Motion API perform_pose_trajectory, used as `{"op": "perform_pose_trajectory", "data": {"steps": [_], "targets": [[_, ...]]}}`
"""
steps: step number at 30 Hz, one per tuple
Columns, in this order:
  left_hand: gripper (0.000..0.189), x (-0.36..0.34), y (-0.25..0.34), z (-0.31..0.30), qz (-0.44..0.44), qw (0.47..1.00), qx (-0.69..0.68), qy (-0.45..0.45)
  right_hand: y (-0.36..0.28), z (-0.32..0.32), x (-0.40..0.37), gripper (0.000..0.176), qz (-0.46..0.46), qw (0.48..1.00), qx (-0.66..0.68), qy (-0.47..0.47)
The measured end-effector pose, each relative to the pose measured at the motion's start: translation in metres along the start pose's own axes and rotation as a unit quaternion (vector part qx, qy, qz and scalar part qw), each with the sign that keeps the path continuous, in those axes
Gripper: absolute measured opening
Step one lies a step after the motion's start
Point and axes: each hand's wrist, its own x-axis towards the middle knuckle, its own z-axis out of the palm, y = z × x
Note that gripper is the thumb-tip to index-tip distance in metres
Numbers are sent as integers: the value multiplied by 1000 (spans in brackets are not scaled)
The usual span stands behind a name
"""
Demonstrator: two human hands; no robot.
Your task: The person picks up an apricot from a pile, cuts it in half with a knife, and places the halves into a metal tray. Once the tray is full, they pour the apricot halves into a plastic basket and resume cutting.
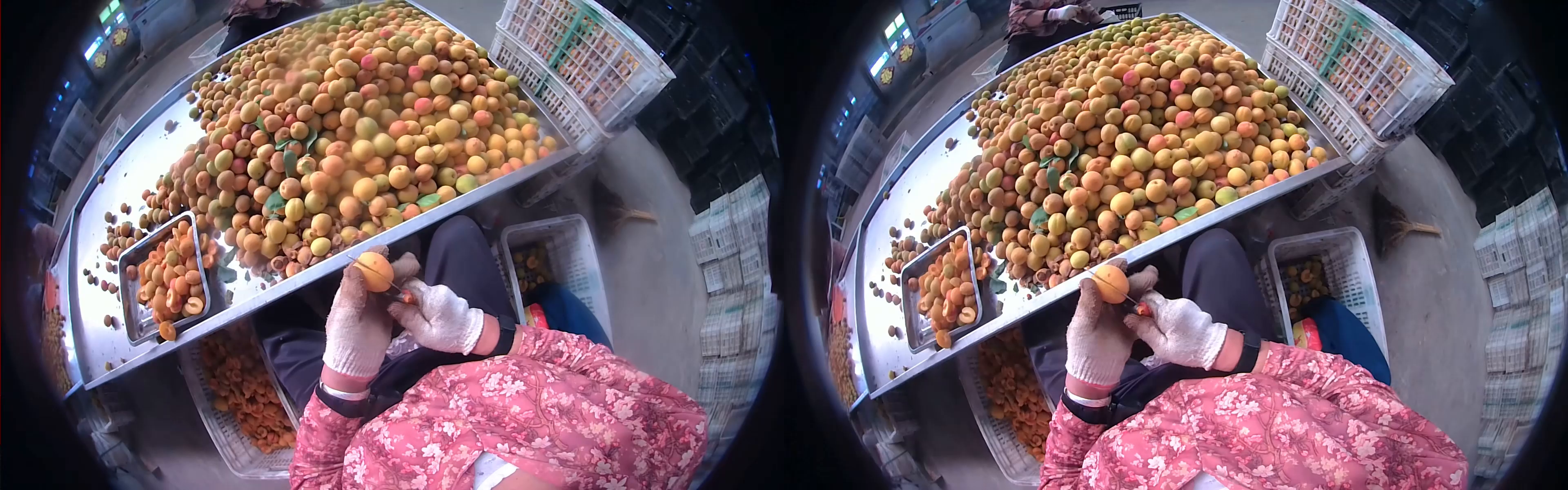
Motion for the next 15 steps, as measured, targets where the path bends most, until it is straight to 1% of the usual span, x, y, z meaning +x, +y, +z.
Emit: {"op": "perform_pose_trajectory", "data": {"steps": [2, 3, 5, 6, 7, 8, 9, 10, 12, 13, 15], "targets": [[57, 2, 2, -1, 46, 984, 167, 48, -15, -10, 3, 27, 115, 981, 146, -47], [57, 2, 3, 1, 46, 984, 168, 48, -15, -9, 3, 27, 114, 981, 147, -47], [55, 3, 4, 10, 93, 974, 199, 61, -13, -8, 1, 25, 96, 989, 103, -43], [53, 3, 5, 12, 94, 974, 194, 62, -11, -8, 1, 25, 97, 989, 102, -42], [53, 2, 5, 14, 94, 974, 194, 62, -9, -8, 2, 27, 78, 992, 90, -34], [54, 2, 5, 14, 69, 985, 152, 42, -7, -7, 2, 28, 58, 995, 79, -25], [55, 1, 6, 15, 45, 993, 110, 22, -2, -5, 1, 28, 58, 995, 79, -25], [55, 1, 4, 11, 46, 993, 110, 21, 6, -1, -1, 31, 42, 997, 61, -20], [56, 4, 1, 3, -25, 999, -41, 22, 16, 3, -1, 36, 8, 1000, 24, -9], [56, 4, 1, 4, -25, 999, -40, 22, 17, 4, -1, 36, 7, 1000, 24, -9], [57, 3, 1, 8, -27, 997, -47, 55, 14, 3, -4, 33, 15, 1000, 24, 0]]}}
